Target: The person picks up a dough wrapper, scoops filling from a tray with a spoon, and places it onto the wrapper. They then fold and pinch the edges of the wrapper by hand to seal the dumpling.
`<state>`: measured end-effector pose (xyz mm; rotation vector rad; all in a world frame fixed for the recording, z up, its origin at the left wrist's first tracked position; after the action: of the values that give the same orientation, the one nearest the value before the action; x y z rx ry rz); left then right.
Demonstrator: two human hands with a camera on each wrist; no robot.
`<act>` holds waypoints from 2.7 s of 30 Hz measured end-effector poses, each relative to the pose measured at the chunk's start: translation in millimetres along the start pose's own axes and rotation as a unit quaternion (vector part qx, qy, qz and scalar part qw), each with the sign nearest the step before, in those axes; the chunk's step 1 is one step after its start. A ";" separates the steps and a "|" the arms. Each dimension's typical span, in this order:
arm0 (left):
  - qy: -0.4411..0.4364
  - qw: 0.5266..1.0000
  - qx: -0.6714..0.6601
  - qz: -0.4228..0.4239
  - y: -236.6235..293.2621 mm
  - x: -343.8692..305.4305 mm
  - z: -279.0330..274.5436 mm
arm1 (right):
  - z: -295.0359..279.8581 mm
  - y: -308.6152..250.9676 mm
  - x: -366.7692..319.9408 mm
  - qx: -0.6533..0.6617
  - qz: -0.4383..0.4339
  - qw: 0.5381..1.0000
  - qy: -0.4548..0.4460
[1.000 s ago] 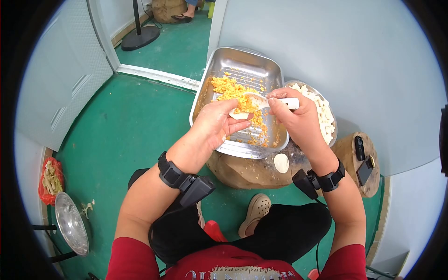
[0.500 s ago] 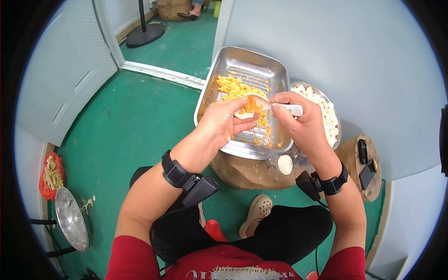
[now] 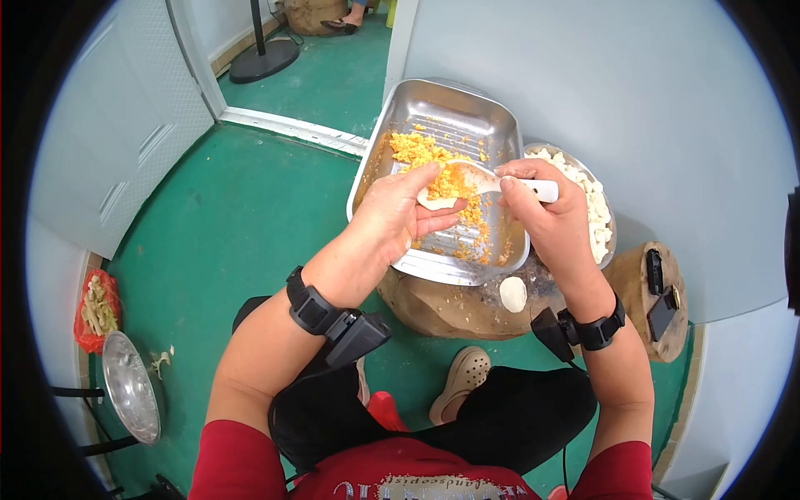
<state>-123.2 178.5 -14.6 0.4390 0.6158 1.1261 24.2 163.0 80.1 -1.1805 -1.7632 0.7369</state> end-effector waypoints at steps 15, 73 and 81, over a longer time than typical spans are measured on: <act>0.018 1.000 0.007 0.010 2.6 1.1 -0.3 | -6.8 55.4 2.2 0.241 0.212 0.947 0.009; -0.016 0.999 -0.028 0.003 0.7 -4.1 -1.1 | 28.0 10.5 38.6 -0.190 -0.066 0.979 -0.033; -0.008 0.999 -0.037 -0.008 4.2 -4.3 -2.2 | 35.8 34.8 35.9 -0.313 -0.107 0.939 -0.095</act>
<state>-128.8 176.2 -12.6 0.3781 0.5614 1.1265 0.3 209.1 47.0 -1.3173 -2.3440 0.1513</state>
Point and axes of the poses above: each hand's wrist, its own x-axis towards the middle knuckle, its own z-axis out of the palm, y = z × x, the point moved 7 cm from there along x, towards the middle knuckle, and after that the axes turned 6 degrees about -x, right-handed, at the moved point
